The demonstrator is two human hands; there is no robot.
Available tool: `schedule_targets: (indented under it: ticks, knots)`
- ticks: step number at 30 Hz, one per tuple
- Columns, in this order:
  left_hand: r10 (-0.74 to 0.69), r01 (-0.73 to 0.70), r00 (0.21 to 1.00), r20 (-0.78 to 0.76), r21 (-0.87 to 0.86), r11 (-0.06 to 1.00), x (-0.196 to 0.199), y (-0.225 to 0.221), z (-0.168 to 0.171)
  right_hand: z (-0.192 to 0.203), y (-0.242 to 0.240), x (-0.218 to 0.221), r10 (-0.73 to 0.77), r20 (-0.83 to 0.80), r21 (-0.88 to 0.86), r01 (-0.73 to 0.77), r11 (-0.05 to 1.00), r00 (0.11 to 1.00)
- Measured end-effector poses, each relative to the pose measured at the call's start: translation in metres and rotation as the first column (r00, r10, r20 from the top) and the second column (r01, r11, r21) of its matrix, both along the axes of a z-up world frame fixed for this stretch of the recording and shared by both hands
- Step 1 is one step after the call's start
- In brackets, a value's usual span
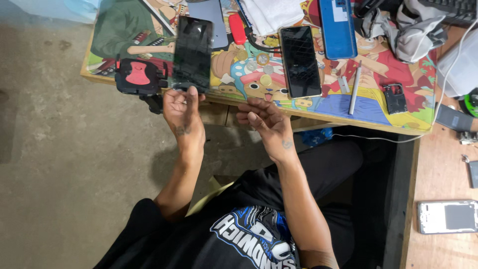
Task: The person handles a disassembled smartphone, using a prying tool to work on the device's frame and internal components. They also pick up and inspect other phone parts and tools on the cluttered workbench.
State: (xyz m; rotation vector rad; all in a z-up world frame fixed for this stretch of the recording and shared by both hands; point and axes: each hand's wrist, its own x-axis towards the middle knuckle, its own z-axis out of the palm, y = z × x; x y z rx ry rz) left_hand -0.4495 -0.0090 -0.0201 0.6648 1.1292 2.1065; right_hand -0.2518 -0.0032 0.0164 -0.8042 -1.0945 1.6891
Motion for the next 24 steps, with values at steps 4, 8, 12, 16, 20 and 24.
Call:
schedule_targets:
  ticks: [4, 8, 12, 16, 20, 24]
  knots:
    - [0.052, -0.052, 0.999, 0.006, 0.005, 0.999, 0.007, 0.005, 0.001, -0.003, 0.0, 0.003, -0.009, 0.007, 0.001, 0.009, 1.0, 1.0]
    - [0.031, -0.031, 0.999, 0.045, 0.01, 0.999, 0.019, 0.008, 0.001, -0.005, 0.0, 0.002, -0.018, 0.012, -0.007, 0.018, 1.0, 1.0]
    - [0.01, -0.008, 0.998, 0.069, -0.03, 1.0, 0.025, 0.008, 0.002, -0.005, -0.001, 0.003, -0.026, 0.024, -0.023, 0.027, 0.999, 0.999]
    - [-0.068, 0.064, 0.996, -0.057, -0.064, 0.996, 0.02, -0.001, 0.003, -0.002, -0.001, 0.007, -0.04, 0.027, -0.011, 0.04, 0.999, 0.999]
    - [-0.169, 0.119, 0.956, -0.241, -0.209, 0.971, 0.011, -0.016, 0.004, -0.001, -0.003, 0.011, -0.058, 0.043, -0.019, 0.058, 0.998, 0.997]
    - [-0.175, 0.127, 0.967, -0.185, -0.241, 0.962, 0.011, -0.013, 0.005, 0.001, -0.005, 0.014, -0.072, 0.064, -0.024, 0.073, 0.997, 0.995]
